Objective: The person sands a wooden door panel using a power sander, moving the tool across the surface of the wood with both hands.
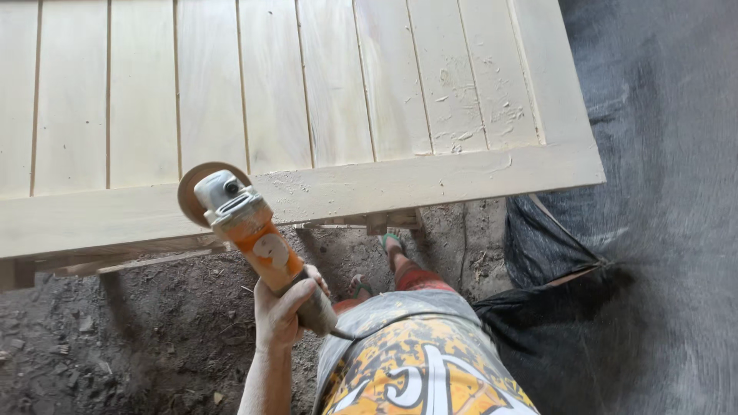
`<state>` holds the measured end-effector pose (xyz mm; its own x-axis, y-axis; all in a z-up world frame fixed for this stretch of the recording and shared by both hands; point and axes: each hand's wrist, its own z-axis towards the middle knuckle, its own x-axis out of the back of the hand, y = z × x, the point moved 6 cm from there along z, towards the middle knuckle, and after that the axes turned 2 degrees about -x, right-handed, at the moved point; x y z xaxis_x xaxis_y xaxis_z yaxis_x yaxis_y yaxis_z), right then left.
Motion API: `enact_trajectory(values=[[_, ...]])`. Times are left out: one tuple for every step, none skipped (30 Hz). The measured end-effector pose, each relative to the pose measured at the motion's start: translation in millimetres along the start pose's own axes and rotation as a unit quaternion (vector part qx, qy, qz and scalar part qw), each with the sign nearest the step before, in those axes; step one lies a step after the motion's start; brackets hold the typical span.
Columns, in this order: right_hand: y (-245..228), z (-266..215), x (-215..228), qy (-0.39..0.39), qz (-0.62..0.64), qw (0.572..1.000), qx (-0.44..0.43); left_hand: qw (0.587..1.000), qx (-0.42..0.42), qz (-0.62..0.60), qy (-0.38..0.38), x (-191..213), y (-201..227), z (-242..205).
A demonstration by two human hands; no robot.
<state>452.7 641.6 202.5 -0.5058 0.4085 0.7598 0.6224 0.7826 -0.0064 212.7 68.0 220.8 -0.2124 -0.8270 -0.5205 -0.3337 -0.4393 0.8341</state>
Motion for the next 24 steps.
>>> enact_trajectory(values=[[5.1,-4.5,-8.4,0.007,0.005,1.0,-0.006,1.0,0.009,-0.011,0.008,-3.0,0.9,-4.5],[8.8,-2.3,-16.0,0.027,0.013,0.999,-0.018,1.0,0.01,-0.02,0.004,-8.1,3.7,2.1],[12.5,-1.2,-23.7,0.049,0.017,0.998,-0.034,1.0,0.011,-0.028,0.0,-15.2,5.8,9.5],[12.0,2.6,-30.7,0.071,0.024,0.996,-0.054,1.0,0.006,-0.012,-0.009,-23.2,8.6,15.6],[12.7,5.0,-39.5,0.097,0.032,0.991,-0.083,1.0,0.001,0.005,-0.018,-31.0,10.3,23.3],[12.1,9.5,-44.8,0.115,0.03,0.987,-0.106,1.0,-0.003,0.018,-0.012,-35.6,10.0,22.1],[9.4,13.2,-49.0,0.132,0.031,0.982,-0.132,0.999,0.018,0.033,-0.009,-38.6,6.7,23.4],[26.1,9.5,-43.7,0.155,0.043,0.974,-0.16,0.998,0.035,0.044,-0.004,-43.0,1.8,28.5],[37.7,1.2,-34.1,0.18,0.062,0.963,-0.192,0.997,0.052,0.054,0.0,-47.1,-1.8,32.3],[40.2,-9.9,-18.5,0.202,0.081,0.951,-0.22,0.998,0.049,0.037,-0.014,-56.2,-2.2,35.2],[36.8,-20.1,-1.4,0.224,0.106,0.937,-0.245,0.998,0.046,0.02,-0.029,-66.0,-2.3,37.3],[29.2,-29.5,17.2,0.245,0.132,0.923,-0.267,0.998,0.044,0.001,-0.042,-75.8,-3.8,39.1],[16.1,-36.5,34.7,0.266,0.159,0.907,-0.286,0.998,0.043,0.016,-0.04,-82.5,-4.7,42.9],[-7.8,-33.8,47.7,0.279,0.211,0.896,-0.273,0.998,0.04,0.032,-0.04,-89.2,-4.8,49.9],[-33.2,-29.5,58.7,0.289,0.261,0.883,-0.262,0.997,0.037,0.048,-0.039,-96.7,-5.1,57.4],[-61.0,-22.3,69.6,0.294,0.309,0.877,-0.22,0.997,0.044,0.051,-0.04,-105.6,-6.7,64.6],[-94.8,-10.5,82.0,0.302,0.356,0.877,-0.116,0.996,0.051,0.053,-0.04,-114.7,-9.0,74.6],[-131.1,3.1,94.0,0.296,0.411,0.862,0.029,0.996,0.058,0.053,-0.032,-122.7,-14.7,79.3],[-161.1,11.0,105.8,0.279,0.458,0.826,0.172,0.995,0.059,0.077,-0.032,-132.4,-21.2,82.4],[-181.3,20.8,113.2,0.225,0.46,0.826,0.233,0.992,0.054,0.107,-0.035,-141.2,-23.8,92.1],[-195.0,28.2,121.7,0.17,0.459,0.821,0.294,0.989,0.05,0.137,-0.038,-151.9,-27.8,101.6],[-210.6,36.2,124.8,0.112,0.462,0.807,0.35,0.991,0.037,0.119,-0.04,-161.9,-29.8,108.8],[-216.6,53.8,130.3,0.13,0.42,0.843,0.311,0.994,0.023,0.103,-0.042,-173.8,-34.0,115.2],[-219.4,69.7,133.6,0.144,0.373,0.877,0.268,0.996,0.014,0.083,-0.043,-183.0,-39.2,118.2]])
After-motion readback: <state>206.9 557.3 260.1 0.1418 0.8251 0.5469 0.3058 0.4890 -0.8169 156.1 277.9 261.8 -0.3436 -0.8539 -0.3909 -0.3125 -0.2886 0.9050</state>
